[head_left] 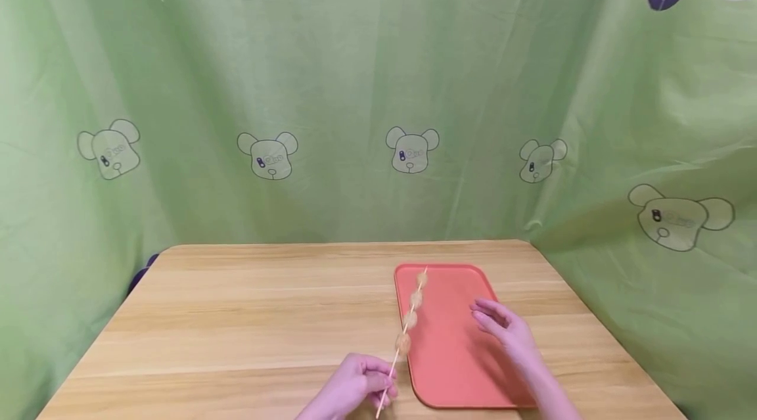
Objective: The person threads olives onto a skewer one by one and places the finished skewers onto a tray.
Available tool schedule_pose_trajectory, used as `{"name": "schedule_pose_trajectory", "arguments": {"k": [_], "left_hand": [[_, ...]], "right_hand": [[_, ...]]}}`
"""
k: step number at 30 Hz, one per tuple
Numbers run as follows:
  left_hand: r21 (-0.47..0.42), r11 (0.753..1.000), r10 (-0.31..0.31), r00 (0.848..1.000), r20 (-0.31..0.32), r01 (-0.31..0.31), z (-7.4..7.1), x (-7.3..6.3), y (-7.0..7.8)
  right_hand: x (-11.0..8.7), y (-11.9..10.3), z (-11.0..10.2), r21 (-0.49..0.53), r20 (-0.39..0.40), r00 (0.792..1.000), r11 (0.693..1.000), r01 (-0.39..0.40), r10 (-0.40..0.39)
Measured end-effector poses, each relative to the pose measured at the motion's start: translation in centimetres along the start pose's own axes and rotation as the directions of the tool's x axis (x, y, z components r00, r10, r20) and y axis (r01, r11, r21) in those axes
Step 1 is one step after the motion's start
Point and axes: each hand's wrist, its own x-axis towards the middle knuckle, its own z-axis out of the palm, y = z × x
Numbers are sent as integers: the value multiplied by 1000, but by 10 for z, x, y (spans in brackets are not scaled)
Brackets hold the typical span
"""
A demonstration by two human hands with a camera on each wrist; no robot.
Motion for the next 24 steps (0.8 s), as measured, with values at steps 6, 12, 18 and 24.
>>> {"name": "schedule_pose_trajectory", "arguments": {"k": [6,12,18,24], "left_hand": [[-26,1000,-7,996,-94,5,8,19,2],[-68,998,-13,991,-132,4,18,36,2],[-113,994,-26,986,-165,8,30,53,0],[-105,994,-42,981,-190,23,40,70,-3]], "right_hand": [[-18,5,-34,-184,-37,999,982,-43,37],[-41,14,-62,-413,23,994,906,-90,109],[-54,29,-78,-407,92,967,895,-182,239],[-63,46,-81,-285,108,967,939,-194,233]]}}
